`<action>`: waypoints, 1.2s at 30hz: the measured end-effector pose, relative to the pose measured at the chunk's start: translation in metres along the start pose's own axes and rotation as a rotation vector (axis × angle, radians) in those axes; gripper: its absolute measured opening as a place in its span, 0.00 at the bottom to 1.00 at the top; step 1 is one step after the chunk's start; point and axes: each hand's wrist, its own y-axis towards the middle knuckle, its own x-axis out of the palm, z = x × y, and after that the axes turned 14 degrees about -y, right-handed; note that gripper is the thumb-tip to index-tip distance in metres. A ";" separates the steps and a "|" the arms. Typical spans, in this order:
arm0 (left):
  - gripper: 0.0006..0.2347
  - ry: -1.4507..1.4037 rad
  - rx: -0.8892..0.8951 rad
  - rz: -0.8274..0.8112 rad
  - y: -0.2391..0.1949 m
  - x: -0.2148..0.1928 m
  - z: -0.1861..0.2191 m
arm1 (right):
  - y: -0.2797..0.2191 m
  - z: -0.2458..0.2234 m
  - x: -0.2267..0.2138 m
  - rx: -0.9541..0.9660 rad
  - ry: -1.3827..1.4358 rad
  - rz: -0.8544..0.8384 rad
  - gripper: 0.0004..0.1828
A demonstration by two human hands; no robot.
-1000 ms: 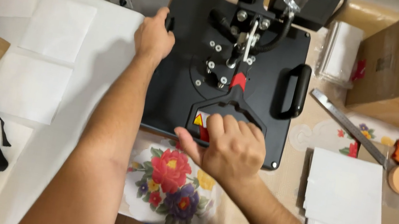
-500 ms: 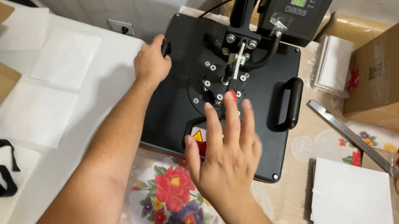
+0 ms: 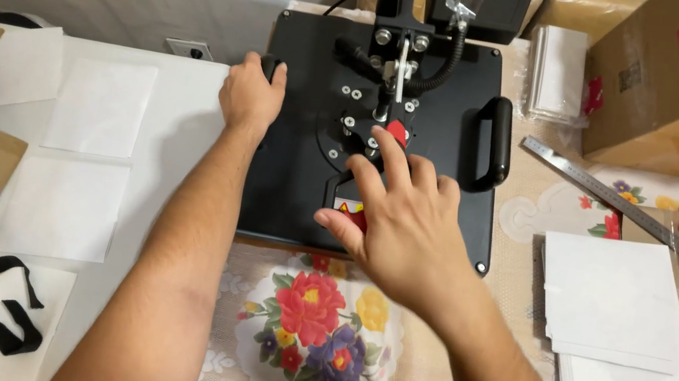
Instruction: Preparing a substrate with transfer paper and operating a heat press machine to apply a design.
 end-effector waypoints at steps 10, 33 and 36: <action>0.19 -0.029 -0.053 0.025 0.002 0.004 -0.006 | 0.014 0.010 0.001 -0.025 0.132 -0.076 0.31; 0.22 -0.148 -0.058 0.071 -0.008 -0.006 0.008 | 0.013 0.008 -0.001 -0.003 0.171 -0.054 0.41; 0.29 -0.229 -0.127 0.074 -0.011 -0.015 0.014 | 0.013 0.008 -0.001 -0.004 0.164 -0.048 0.41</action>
